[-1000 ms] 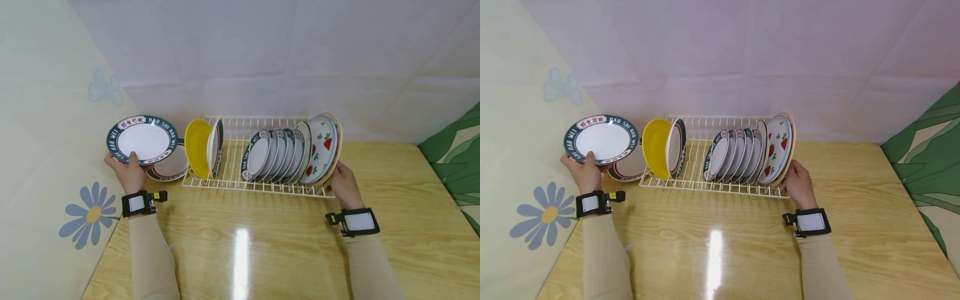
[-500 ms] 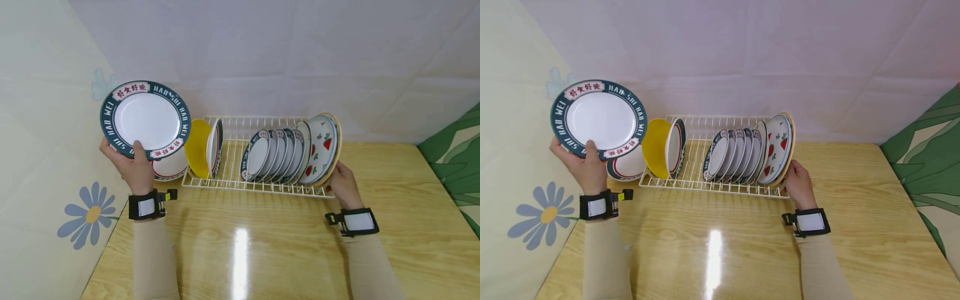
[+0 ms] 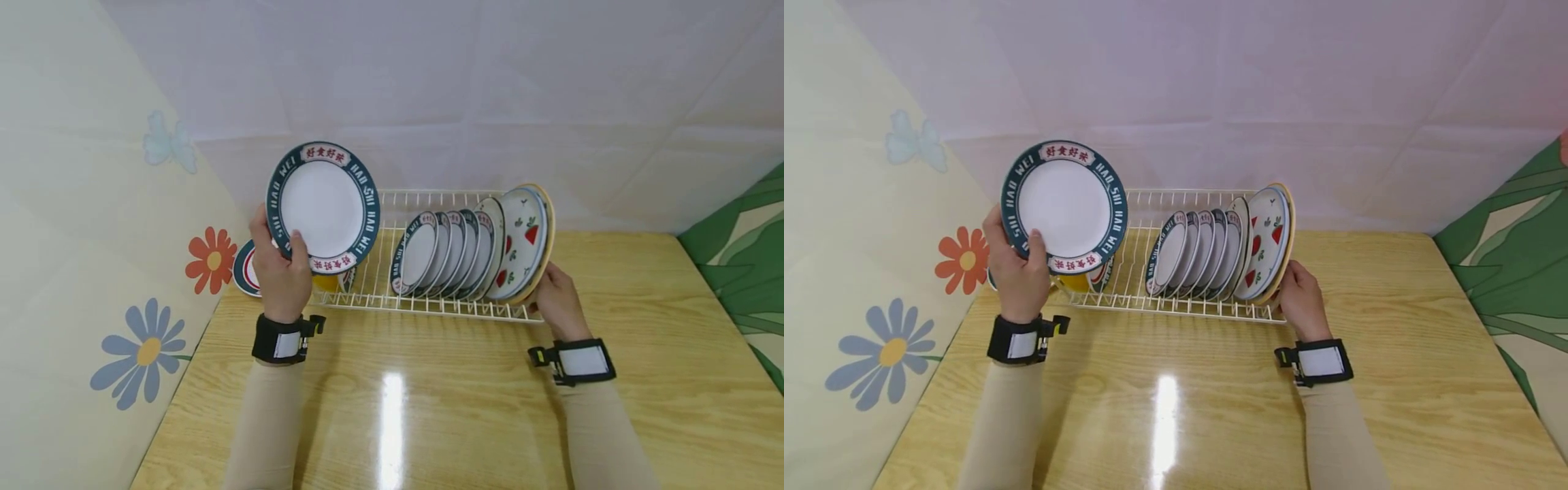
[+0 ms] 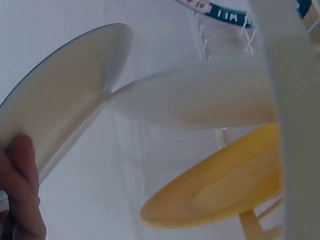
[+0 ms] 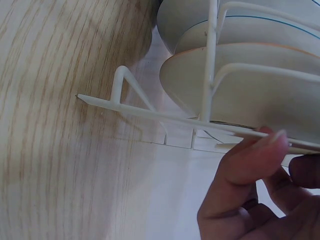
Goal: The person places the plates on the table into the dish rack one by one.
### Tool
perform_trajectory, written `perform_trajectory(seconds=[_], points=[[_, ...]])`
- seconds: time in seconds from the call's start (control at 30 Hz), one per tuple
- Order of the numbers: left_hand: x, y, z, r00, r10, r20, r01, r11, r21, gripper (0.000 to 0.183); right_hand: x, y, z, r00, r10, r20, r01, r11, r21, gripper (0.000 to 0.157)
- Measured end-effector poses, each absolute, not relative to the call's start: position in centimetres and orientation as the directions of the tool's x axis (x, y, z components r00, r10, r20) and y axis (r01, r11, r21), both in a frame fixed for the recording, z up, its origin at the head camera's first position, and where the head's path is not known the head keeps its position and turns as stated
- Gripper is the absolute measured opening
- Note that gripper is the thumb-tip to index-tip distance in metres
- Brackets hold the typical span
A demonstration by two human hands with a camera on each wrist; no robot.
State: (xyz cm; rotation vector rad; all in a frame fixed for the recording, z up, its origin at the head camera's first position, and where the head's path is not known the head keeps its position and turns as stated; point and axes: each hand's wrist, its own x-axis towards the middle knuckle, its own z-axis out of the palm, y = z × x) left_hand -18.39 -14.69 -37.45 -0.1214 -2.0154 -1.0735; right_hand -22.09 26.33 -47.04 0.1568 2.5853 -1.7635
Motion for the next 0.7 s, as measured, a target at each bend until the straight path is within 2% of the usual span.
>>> perform_trajectory(seconds=[0.37,0.7], points=[[-19.3,-12.7,-39.1,-0.703,-0.172,0.690,0.335,0.775,0.536,0.048,-22.1,26.6,-47.4,-0.996,0.069,-0.048,0.069,0.335,-0.940,0.056],[-20.2,-12.5,-40.2,-0.729,-0.173,0.662,0.196,0.874,0.445,0.052,-22.2,26.5,-47.4,-0.996,0.077,-0.051,0.074,0.340,-0.937,0.058]])
